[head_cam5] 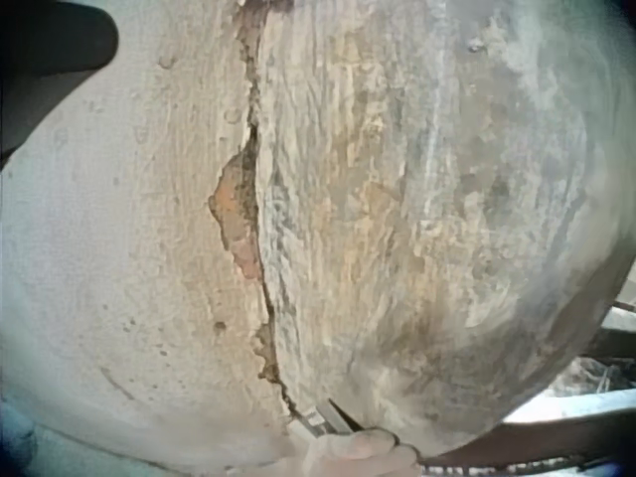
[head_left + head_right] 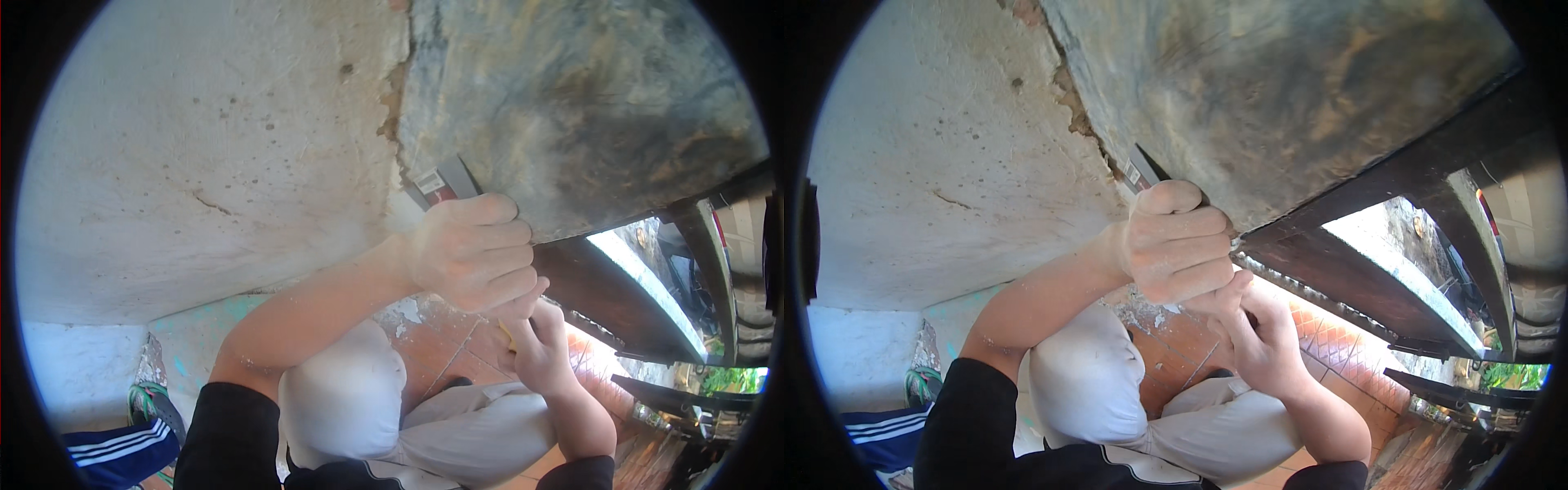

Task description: The person scrapes old paint or plaster from a wall and ceiling corner using a putty knife.

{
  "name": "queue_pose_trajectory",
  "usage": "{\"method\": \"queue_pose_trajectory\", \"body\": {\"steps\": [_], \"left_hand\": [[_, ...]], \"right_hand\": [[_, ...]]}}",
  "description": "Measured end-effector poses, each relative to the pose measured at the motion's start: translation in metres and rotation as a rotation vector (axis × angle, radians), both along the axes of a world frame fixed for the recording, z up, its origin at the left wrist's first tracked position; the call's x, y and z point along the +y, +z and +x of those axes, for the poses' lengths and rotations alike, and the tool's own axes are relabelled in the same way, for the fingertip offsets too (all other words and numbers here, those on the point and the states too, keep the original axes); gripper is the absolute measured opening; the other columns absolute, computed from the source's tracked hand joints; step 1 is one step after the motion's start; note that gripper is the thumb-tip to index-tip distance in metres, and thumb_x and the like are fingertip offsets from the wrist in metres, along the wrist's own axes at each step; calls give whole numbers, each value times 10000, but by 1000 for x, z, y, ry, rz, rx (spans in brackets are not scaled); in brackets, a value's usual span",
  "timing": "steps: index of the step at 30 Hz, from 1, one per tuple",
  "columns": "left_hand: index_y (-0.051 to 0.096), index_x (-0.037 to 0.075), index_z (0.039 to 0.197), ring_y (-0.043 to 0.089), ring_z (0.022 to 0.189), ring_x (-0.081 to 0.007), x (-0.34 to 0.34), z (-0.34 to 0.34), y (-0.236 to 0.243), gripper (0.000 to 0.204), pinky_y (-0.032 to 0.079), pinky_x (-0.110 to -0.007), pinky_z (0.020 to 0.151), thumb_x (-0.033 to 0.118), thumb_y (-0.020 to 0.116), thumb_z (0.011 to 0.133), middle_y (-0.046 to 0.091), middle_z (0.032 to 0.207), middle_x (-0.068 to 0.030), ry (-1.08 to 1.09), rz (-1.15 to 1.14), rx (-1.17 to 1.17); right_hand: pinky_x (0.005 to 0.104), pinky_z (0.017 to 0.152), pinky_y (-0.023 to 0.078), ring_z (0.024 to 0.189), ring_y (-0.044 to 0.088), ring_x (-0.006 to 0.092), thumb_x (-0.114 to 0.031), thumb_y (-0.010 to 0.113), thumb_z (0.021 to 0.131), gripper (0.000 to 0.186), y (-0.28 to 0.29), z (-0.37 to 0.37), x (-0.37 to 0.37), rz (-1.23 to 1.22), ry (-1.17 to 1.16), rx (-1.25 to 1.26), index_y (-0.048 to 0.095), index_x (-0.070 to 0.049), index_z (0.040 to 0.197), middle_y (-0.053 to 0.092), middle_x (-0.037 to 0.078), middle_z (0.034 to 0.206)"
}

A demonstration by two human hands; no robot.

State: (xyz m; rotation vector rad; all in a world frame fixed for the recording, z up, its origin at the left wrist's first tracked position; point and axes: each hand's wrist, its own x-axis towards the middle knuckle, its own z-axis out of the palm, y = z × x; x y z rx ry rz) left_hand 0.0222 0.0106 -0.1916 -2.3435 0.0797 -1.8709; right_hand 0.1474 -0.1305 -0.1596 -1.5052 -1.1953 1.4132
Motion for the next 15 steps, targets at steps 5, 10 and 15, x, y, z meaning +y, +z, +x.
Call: {"method": "queue_pose_trajectory", "body": {"steps": [5, 10, 15], "left_hand": [[344, 124, 532, 370, 482, -146, -3, 5, -3, 295, 266, -290, 510, 82, 411, 817, 363, 531, 4, -60, -6, -66], [448, 126, 548, 427, 542, -168, -21, 17, 4, 216, 370, -311, 578, 181, 654, 584, 411, 577, -1, -229, -11, 6], [372, 118, 553, 385, 496, -154, -14, 8, 2, 318, 290, -298, 499, 82, 618, 751, 322, 553, 17, -169, -48, -138]], "right_hand": [[221, 397, 246, 441, 363, 43, -43, 460, 972, 214, -9, -2, -14, 339, 20, -333, 531, -10, 772, 447, -33, 603], [214, 389, 245, 428, 394, 51, -32, 419, 994, 201, -2, -8, -47, 125, -139, -102, 475, 13, 806, 422, -8, 584], [228, 436, 304, 490, 447, 46, 4, 436, 996, 258, 9, -13, -37, 63, -67, -124, 551, 56, 771, 490, -8, 560]]}}
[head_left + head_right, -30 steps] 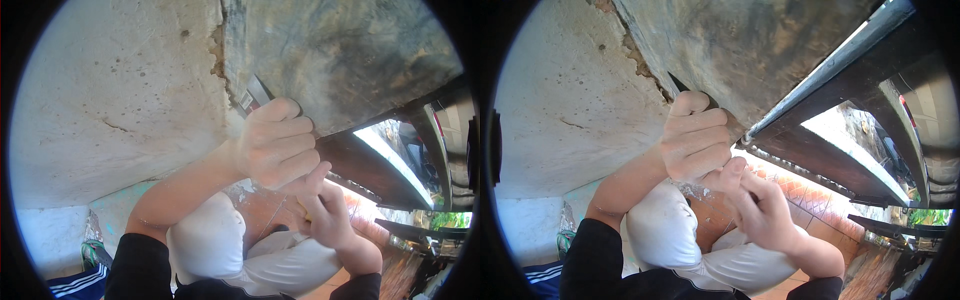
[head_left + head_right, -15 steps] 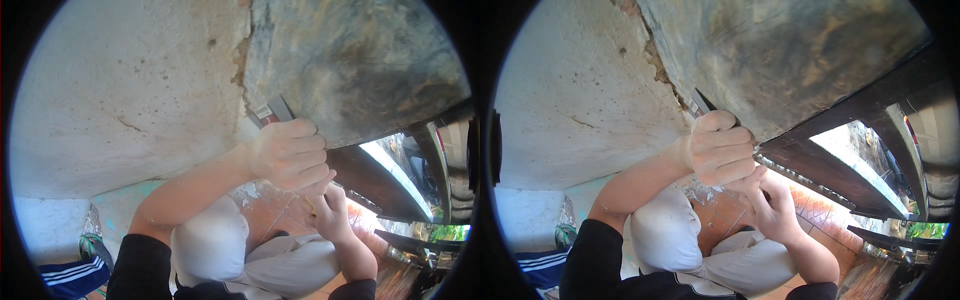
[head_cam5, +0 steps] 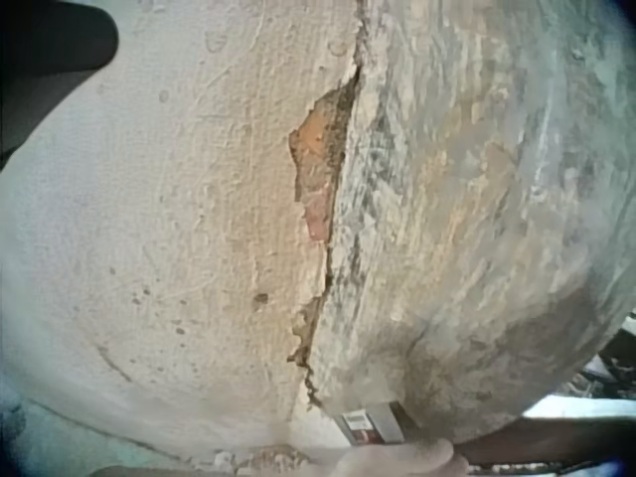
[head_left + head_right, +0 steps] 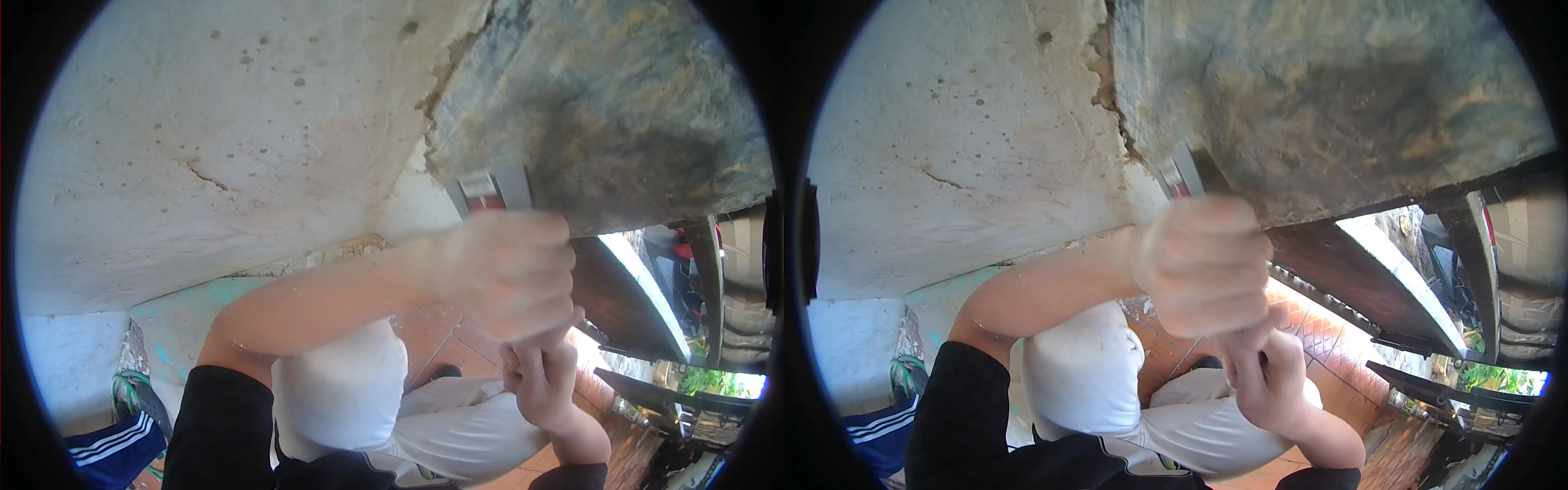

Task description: The person scrapes old paint or plaster from a wall and ceiling corner using a putty knife.

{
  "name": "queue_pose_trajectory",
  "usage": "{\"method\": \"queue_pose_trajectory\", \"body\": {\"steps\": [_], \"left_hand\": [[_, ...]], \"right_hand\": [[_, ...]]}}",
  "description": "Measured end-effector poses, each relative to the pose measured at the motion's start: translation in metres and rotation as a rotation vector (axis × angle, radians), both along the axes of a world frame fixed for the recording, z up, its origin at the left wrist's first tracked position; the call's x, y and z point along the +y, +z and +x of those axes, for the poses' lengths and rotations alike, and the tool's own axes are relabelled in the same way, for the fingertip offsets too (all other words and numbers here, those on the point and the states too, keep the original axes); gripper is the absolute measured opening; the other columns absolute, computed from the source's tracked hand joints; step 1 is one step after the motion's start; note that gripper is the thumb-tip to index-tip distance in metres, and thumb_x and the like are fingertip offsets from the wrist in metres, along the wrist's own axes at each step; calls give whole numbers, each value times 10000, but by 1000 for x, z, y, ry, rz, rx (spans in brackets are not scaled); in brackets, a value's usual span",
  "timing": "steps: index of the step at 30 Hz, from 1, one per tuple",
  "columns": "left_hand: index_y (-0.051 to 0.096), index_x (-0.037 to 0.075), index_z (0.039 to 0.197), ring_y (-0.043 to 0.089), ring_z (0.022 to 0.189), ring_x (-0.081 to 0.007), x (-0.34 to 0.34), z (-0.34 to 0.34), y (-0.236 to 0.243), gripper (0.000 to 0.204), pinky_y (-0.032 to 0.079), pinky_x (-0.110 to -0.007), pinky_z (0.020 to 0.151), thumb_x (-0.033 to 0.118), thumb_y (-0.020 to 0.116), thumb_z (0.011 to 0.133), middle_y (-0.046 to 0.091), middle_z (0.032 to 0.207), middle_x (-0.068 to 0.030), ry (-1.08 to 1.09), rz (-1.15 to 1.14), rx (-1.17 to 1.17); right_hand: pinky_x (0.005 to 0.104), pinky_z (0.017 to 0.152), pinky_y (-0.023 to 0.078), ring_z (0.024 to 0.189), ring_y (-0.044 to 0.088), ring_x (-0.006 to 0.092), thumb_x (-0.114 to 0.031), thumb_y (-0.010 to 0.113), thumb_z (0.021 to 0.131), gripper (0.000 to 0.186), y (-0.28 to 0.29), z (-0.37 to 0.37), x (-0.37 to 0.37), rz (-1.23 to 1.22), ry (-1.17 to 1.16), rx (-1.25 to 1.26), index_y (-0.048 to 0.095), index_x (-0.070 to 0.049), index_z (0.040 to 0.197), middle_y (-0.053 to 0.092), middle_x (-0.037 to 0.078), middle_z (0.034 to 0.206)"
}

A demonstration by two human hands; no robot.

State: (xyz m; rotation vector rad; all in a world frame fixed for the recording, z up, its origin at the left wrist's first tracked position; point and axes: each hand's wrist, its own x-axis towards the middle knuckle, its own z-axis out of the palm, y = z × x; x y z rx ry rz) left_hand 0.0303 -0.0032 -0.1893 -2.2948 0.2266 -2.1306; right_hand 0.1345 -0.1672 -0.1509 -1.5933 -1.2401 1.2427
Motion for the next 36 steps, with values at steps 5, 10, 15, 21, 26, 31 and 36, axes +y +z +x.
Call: {"method": "queue_pose_trajectory", "body": {"steps": [5, 10, 15, 21, 26, 31, 36], "left_hand": [[340, 124, 535, 351, 469, -147, 1, 16, -4, 348, 237, -301, 488, 77, 614, 745, 269, 538, 9, -16, 42, -61], [315, 121, 537, 338, 475, -148, 6, -1, -4, 465, 226, -296, 490, 201, 726, 740, 260, 542, 8, 19, 29, 71], [414, 123, 527, 405, 515, -157, 12, -5, -1, 297, 325, -292, 539, 121, 696, 621, 355, 541, 21, 70, 34, 134], [379, 121, 510, 387, 496, -168, 6, -4, 1, 327, 330, -299, 528, 96, 688, 613, 358, 540, 1, 74, 32, 175], [340, 114, 534, 369, 458, -158, 17, -6, -3, 321, 264, -293, 521, 60, 571, 750, 348, 514, -2, 78, 18, -17], [425, 96, 523, 435, 507, -181, 20, -11, -1, 285, 388, -309, 570, 86, 682, 646, 400, 539, -8, 49, 75, 102], [422, 95, 526, 437, 514, -178, 14, -20, 3, 291, 401, -312, 594, 105, 690, 639, 402, 541, -7, 16, 37, 125]], "right_hand": [[226, 426, 290, 461, 405, 51, -22, 420, 1005, 250, -4, 9, 0, 35, 35, -85, 508, 33, 778, 457, -5, 572], [231, 474, 350, 530, 469, 76, -8, 433, 1003, 207, -1, 12, 4, -37, 59, -119, 552, 66, 851, 509, 17, 609], [228, 486, 360, 566, 460, 59, -26, 451, 1013, 186, -19, 16, 14, 305, 197, -321, 589, 82, 950, 506, 11, 640], [228, 493, 362, 566, 455, 57, -2, 466, 999, 158, -14, 16, 16, 183, 165, -149, 589, 76, 937, 493, 5, 638], [225, 487, 358, 560, 477, 53, 19, 447, 988, 159, -8, 7, 29, 202, 182, -130, 587, 74, 936, 505, 10, 625], [235, 471, 359, 535, 480, 77, 47, 451, 972, 138, -26, -4, 23, 426, 138, -389, 582, 78, 945, 510, 28, 625], [248, 460, 350, 520, 469, 86, 63, 464, 956, 127, -14, -6, 20, 426, 152, -385, 580, 80, 909, 502, 31, 614]]}}
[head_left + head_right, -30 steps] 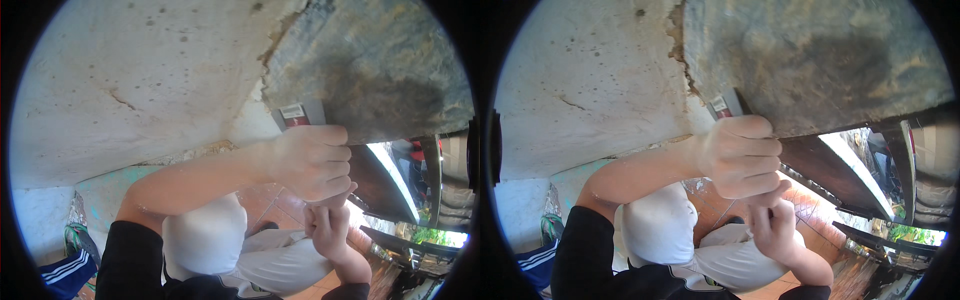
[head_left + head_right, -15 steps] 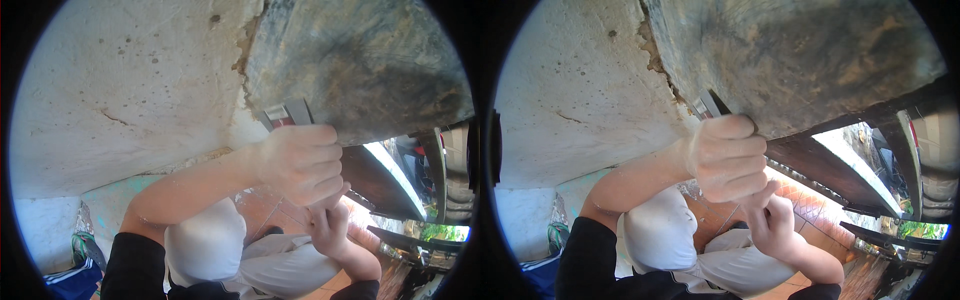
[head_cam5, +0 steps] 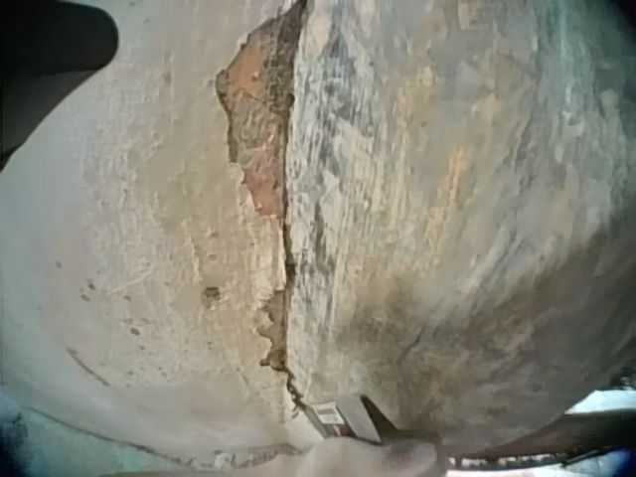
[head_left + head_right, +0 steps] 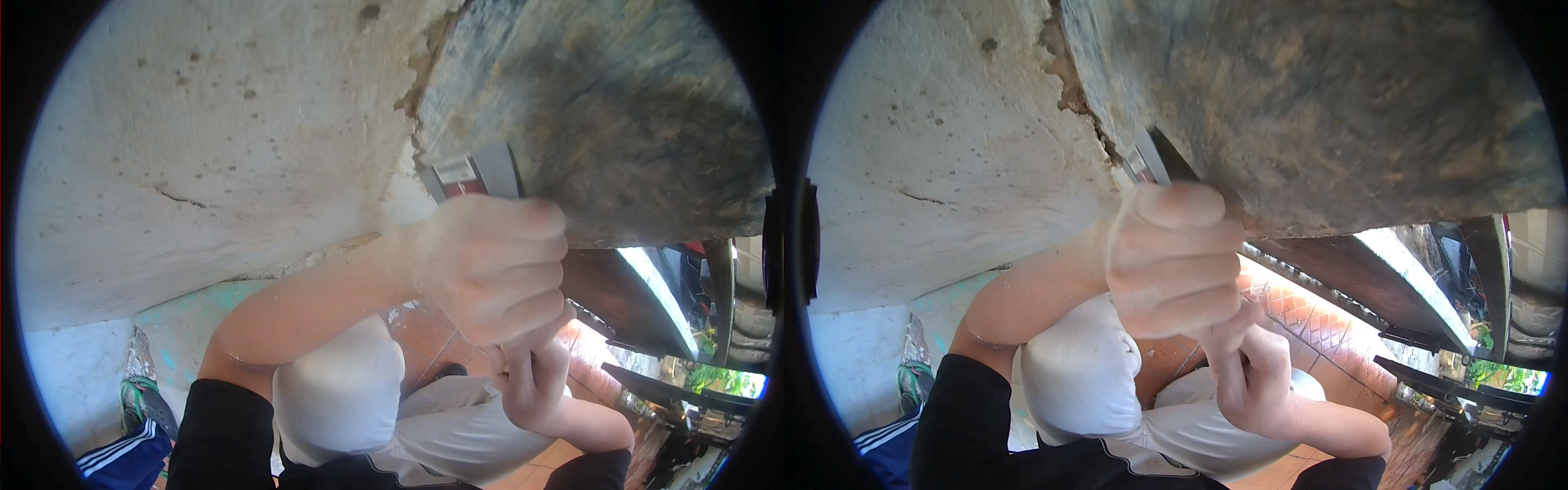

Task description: The person scrapes old paint or plaster from a wall and ceiling corner using a putty knife.

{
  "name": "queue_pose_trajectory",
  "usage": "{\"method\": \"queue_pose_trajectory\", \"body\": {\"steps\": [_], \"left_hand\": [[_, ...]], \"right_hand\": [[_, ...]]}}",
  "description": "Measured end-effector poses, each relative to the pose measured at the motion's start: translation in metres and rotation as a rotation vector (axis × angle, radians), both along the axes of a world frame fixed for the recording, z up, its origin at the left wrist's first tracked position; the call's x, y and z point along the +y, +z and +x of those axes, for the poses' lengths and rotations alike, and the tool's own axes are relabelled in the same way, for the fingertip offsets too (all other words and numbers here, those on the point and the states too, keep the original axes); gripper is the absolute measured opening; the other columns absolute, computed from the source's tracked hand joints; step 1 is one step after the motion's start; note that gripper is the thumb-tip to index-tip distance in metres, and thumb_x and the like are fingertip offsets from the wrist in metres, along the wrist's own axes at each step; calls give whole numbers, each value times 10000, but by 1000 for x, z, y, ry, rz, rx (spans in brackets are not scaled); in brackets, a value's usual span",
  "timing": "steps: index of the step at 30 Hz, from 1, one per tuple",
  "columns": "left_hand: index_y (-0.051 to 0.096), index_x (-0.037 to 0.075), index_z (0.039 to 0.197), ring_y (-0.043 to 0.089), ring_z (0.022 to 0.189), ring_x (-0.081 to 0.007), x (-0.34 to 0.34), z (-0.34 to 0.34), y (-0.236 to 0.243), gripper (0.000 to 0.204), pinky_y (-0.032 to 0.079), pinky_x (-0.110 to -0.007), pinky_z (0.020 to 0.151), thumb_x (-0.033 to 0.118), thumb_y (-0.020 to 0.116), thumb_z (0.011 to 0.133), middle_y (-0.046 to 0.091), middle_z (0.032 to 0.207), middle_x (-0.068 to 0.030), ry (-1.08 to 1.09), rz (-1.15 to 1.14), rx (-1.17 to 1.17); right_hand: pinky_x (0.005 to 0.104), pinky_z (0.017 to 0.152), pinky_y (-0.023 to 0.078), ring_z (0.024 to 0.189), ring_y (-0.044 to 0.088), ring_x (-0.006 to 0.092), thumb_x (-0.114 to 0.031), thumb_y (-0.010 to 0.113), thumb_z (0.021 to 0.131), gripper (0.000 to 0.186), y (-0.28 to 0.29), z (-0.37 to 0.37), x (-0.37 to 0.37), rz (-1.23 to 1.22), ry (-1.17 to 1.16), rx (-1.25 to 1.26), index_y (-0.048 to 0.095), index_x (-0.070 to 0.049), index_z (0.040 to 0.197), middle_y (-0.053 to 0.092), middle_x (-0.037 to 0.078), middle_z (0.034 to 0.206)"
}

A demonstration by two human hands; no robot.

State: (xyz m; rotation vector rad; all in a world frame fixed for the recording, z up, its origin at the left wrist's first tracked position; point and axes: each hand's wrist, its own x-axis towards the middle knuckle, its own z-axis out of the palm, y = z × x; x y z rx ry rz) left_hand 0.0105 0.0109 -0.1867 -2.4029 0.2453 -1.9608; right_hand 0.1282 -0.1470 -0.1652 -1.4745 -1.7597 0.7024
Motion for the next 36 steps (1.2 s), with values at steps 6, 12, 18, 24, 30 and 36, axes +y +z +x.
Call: {"method": "queue_pose_trajectory", "body": {"steps": [6, 12, 18, 24, 30, 36], "left_hand": [[395, 96, 516, 421, 501, -175, 4, 11, 0, 309, 360, -305, 551, 107, 687, 618, 378, 537, -17, -44, 29, -71], [337, 94, 512, 404, 447, -177, -1, 12, 0, 339, 233, -302, 527, 55, 565, 760, 348, 481, -25, -31, -9, -84], [328, 100, 502, 373, 441, -162, -2, 3, 6, 371, 229, -294, 550, 63, 568, 782, 352, 476, -20, 62, -6, -2], [304, 112, 497, 327, 438, -151, 0, 13, 7, 402, 232, -303, 540, 80, 583, 785, 284, 479, -3, 45, -5, -118], [326, 113, 507, 351, 448, -161, -3, 6, 2, 379, 237, -295, 541, 69, 582, 784, 324, 489, -9, -21, -45, 76], [384, 98, 518, 386, 494, -177, -6, 5, -1, 327, 308, -298, 514, 69, 696, 614, 338, 531, -10, -61, -17, 24]], "right_hand": [[249, 468, 352, 548, 477, 94, 46, 465, 968, 146, -10, 4, -11, -154, -78, 248, 582, 79, 887, 501, 35, 627], [257, 500, 391, 536, 502, 134, 31, 488, 969, 110, -5, 7, -10, -141, -19, 153, 592, 62, 950, 518, 69, 641], [277, 490, 394, 516, 503, 161, 35, 499, 958, 106, -5, 6, -6, -162, -26, 215, 602, 56, 951, 511, 83, 625], [288, 492, 408, 518, 518, 168, 24, 489, 964, 127, -5, 1, -5, -199, -80, 242, 605, 58, 924, 510, 99, 626], [297, 490, 411, 511, 541, 173, 14, 496, 968, 130, -11, 0, -6, -166, -70, 204, 615, 62, 945, 524, 106, 608], [310, 489, 422, 504, 544, 191, 29, 503, 955, 165, -15, 7, -14, -155, -5, 137, 633, 60, 1053, 534, 92, 626]]}}
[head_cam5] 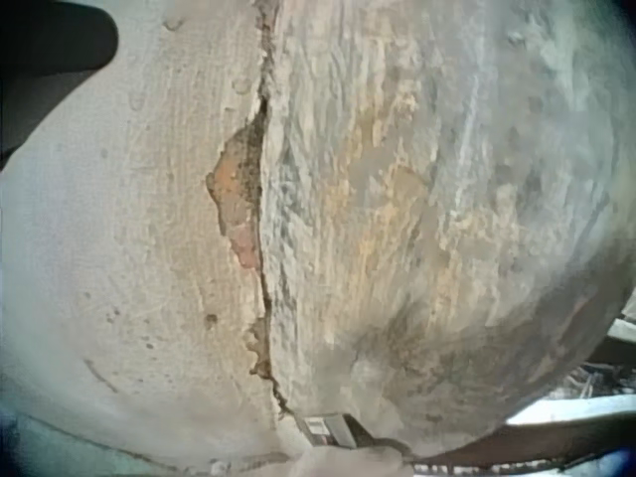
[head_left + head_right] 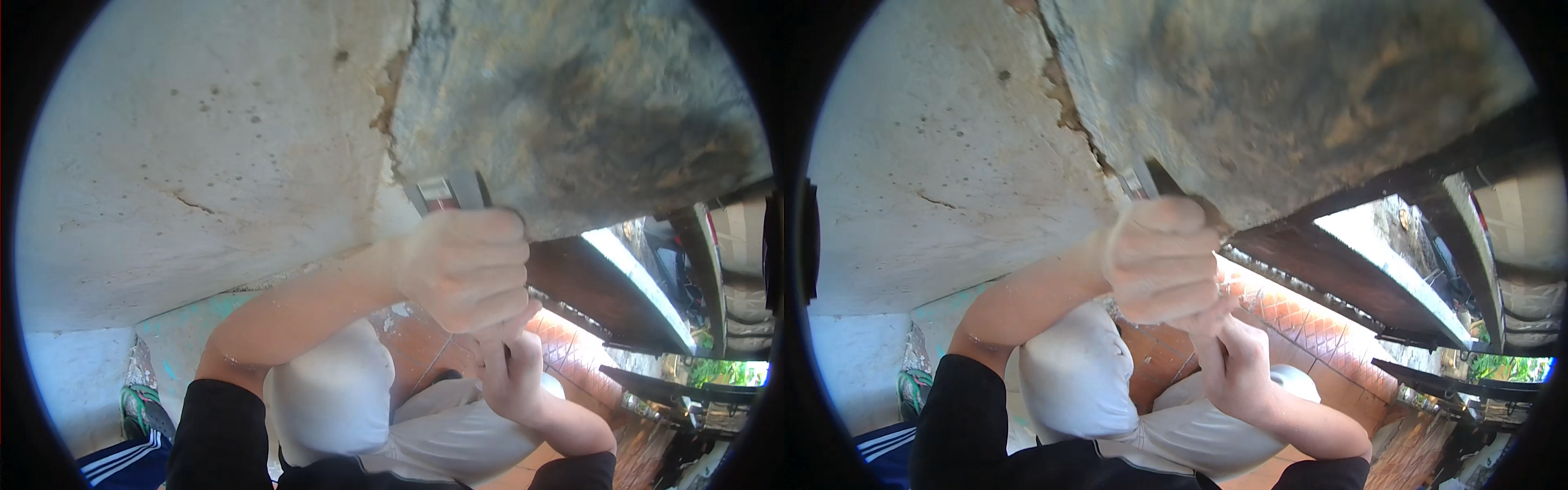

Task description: The person scrapes old paint or plaster from a wall and ceiling corner using a putty knife.

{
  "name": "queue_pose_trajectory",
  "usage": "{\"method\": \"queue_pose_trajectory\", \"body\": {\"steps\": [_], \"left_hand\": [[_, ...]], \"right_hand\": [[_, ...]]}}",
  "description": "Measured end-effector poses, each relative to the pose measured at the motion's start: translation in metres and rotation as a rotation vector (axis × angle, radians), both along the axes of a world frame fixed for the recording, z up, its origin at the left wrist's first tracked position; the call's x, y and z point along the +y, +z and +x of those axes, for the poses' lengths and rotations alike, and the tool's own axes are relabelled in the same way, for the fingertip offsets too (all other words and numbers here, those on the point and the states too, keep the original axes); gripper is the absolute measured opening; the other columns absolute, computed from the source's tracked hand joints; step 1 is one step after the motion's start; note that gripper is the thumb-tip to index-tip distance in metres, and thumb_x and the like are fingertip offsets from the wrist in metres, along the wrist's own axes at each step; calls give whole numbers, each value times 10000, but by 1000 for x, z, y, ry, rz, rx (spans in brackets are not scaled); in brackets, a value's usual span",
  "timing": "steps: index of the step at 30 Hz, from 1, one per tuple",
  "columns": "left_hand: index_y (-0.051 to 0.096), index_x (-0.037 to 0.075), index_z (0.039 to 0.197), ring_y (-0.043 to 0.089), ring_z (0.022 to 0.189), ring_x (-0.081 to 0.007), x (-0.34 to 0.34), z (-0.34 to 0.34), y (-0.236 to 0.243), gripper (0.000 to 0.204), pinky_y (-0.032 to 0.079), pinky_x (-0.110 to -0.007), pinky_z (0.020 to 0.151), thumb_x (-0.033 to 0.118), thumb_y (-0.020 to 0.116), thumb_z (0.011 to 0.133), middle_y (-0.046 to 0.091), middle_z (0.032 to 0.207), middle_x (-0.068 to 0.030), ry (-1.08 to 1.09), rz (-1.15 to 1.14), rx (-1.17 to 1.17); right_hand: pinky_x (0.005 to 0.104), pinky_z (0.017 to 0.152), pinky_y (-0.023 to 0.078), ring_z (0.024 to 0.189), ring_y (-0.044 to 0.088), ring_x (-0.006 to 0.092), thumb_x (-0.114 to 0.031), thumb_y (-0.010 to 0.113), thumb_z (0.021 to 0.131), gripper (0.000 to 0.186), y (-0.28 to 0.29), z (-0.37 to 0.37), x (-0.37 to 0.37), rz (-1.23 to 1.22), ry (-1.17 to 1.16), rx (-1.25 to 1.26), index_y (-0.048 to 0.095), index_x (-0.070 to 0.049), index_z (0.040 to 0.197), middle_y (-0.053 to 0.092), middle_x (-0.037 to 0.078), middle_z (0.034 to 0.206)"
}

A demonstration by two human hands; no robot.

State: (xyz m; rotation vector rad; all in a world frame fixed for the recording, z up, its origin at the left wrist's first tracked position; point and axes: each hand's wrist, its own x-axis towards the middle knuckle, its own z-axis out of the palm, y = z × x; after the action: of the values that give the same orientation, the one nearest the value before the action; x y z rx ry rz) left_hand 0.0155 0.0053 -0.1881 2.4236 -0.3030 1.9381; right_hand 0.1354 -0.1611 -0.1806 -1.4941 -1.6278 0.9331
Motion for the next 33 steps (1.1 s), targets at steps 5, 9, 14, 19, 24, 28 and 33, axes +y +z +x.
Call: {"method": "queue_pose_trajectory", "body": {"steps": [5, 9, 14, 19, 24, 28, 33], "left_hand": [[389, 106, 516, 394, 498, -172, 5, 4, -5, 330, 314, -298, 509, 71, 697, 631, 344, 532, -5, 66, 9, -57], [384, 105, 514, 389, 497, -170, -1, 1, -7, 327, 316, -299, 507, 65, 687, 630, 340, 533, 0, 26, -13, 9], [343, 109, 511, 378, 479, -170, 6, 3, -2, 347, 295, -296, 518, 65, 638, 688, 341, 517, -7, 70, 5, -66], [316, 116, 510, 367, 458, -174, 5, 1, -4, 378, 283, -303, 545, 63, 594, 759, 345, 500, -16, 56, -9, 0], [328, 115, 518, 375, 461, -174, 10, -2, -3, 362, 263, -304, 527, 51, 595, 753, 338, 498, -10, 71, 31, -42], [351, 112, 524, 358, 497, -167, 6, -1, -6, 300, 288, -296, 511, 76, 644, 571, 305, 544, 8, 63, 33, 70], [343, 110, 524, 346, 492, -168, 9, -4, -4, 305, 298, -290, 512, 39, 626, 612, 292, 542, 6, 47, 28, -26]], "right_hand": [[305, 498, 435, 514, 557, 191, 26, 509, 958, 154, -3, 1, 9, 20, -37, 5, 619, 63, 1059, 547, 88, 647], [309, 504, 432, 521, 558, 199, 23, 510, 959, 111, 6, -1, 6, 5, -33, -24, 605, 59, 1004, 537, 96, 641], [316, 507, 434, 531, 572, 213, 20, 511, 956, 89, 3, 0, 8, -11, -57, -46, 593, 51, 967, 536, 102, 639], [331, 512, 437, 541, 582, 238, 24, 515, 946, 89, 7, 0, 9, 6, -14, -67, 587, 50, 991, 543, 118, 650], [354, 531, 450, 566, 590, 283, 26, 514, 945, 110, 6, -2, 13, -7, 11, -54, 591, 48, 1019, 562, 144, 691], [362, 541, 451, 583, 589, 298, 27, 524, 937, 98, -4, -5, 7, 1, -27, -54, 591, 45, 1006, 551, 153, 677], [354, 536, 447, 583, 586, 300, 47, 530, 922, 102, 6, -2, 10, -12, 7, -53, 604, 38, 991, 548, 154, 670]]}}
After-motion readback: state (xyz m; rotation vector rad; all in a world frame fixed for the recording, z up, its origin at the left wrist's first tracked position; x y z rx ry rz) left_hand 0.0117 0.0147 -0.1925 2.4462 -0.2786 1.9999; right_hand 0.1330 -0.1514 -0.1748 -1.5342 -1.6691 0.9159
